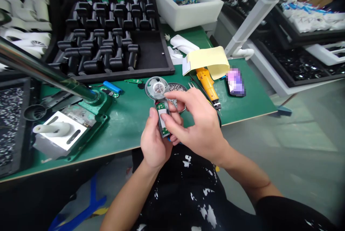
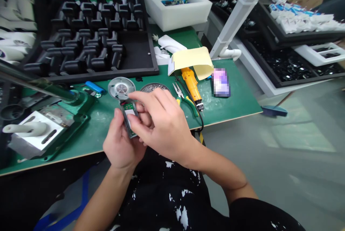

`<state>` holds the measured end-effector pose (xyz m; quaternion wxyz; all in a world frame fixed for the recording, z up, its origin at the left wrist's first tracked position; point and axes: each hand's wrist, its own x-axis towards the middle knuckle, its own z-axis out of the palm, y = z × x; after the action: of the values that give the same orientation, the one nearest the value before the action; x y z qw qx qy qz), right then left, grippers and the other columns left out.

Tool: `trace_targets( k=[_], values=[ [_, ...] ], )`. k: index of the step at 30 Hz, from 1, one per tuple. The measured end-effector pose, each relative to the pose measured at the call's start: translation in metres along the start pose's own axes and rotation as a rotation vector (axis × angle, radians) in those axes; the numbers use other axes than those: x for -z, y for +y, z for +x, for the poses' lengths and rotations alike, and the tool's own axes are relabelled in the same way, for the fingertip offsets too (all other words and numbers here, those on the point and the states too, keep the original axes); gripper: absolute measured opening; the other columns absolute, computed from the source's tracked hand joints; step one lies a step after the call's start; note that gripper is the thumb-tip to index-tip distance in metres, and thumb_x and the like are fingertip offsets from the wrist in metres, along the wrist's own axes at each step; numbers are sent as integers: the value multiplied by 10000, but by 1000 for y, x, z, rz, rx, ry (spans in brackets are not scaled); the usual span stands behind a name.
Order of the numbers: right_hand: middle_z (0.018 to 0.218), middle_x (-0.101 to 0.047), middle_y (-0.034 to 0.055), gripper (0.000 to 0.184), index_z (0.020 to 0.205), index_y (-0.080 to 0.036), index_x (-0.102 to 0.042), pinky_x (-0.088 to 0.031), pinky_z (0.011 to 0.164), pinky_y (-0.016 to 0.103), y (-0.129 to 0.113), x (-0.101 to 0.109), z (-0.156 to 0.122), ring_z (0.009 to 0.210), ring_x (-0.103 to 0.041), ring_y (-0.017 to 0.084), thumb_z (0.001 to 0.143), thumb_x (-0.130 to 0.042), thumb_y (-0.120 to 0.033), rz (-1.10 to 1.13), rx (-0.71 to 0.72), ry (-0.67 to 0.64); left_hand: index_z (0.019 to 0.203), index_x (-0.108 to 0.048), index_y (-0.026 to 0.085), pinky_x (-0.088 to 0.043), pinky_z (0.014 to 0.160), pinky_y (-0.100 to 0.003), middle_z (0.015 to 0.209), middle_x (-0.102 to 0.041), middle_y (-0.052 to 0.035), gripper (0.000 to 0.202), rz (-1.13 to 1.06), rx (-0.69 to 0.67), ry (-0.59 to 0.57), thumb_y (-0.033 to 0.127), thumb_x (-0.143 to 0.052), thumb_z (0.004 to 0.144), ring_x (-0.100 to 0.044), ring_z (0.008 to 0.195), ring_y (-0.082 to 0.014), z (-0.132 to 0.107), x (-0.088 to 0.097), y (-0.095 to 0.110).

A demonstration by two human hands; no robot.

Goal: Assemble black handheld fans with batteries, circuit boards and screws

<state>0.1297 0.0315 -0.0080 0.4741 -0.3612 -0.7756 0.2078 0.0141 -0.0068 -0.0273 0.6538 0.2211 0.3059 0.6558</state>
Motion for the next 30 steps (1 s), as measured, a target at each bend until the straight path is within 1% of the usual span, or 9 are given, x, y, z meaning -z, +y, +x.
trace_targets(
  k=[2,7,10,12,16,20,22,26,30],
  values=[
    [997,-666,47,257,1237,-256,-679,-570,902,431,-1,3,1,966,-636,221,984,-694,-212,-28,16,-9,931,-699,162,-411,435,-211,624,-511,-3,485,2,7,-17,546,-454,1096,-467,481,-108,0,1,-1],
    [969,-616,51,33,1019,-233,-710,-570,844,407,-4,8,1,927,-628,200,1001,-688,-216,-63,52,-2,707,-640,158,-401,443,-215,585,-478,-19,585,23,25,-28,558,-453,1091,-442,484,-105,-2,-1,-1],
    [962,-609,42,51,989,-235,-685,-565,830,387,-5,9,3,920,-627,187,1013,-669,-193,-48,36,-21,688,-631,171,-408,448,-234,568,-470,-22,605,44,47,2,592,-449,1082,-475,485,-124,-3,-2,0],
    [949,-610,29,91,949,-228,-630,-559,816,363,-5,9,5,912,-624,173,1003,-678,-173,-7,0,-21,703,-642,174,-408,450,-242,575,-479,-24,592,56,49,25,606,-471,1069,-503,497,-137,-3,0,-1],
    [865,-585,-11,240,875,-232,-512,-542,738,317,-2,7,6,819,-591,139,966,-731,-198,85,-90,6,823,-688,174,-396,454,-234,604,-515,-16,496,50,44,34,597,-549,1041,-483,491,-125,-3,6,-5],
    [781,-539,-35,241,864,-233,-491,-518,657,296,1,4,5,706,-544,118,978,-702,-207,152,-163,12,941,-723,177,-381,448,-225,625,-560,-12,425,50,54,-16,579,-608,1024,-471,474,-113,-3,8,-8],
    [780,-537,-38,201,891,-230,-515,-524,652,289,2,5,3,691,-545,112,993,-687,-214,191,-188,-8,964,-730,175,-359,429,-218,612,-545,-2,429,32,76,-30,579,-599,1025,-441,451,-105,-2,6,-8],
    [946,-620,-2,75,1029,-222,-607,-581,780,295,0,9,-4,862,-635,129,1009,-678,-212,207,-169,-52,847,-696,153,-370,425,-216,579,-466,9,516,46,83,27,584,-507,1059,-412,450,-103,1,1,-5],
    [1018,-624,16,75,1041,-217,-633,-573,824,311,-1,15,-9,928,-632,140,992,-685,-194,108,-146,-139,754,-640,153,-451,514,-224,637,-516,-17,522,136,-21,46,559,-528,1062,-485,533,-113,2,0,-4]
  ],
)
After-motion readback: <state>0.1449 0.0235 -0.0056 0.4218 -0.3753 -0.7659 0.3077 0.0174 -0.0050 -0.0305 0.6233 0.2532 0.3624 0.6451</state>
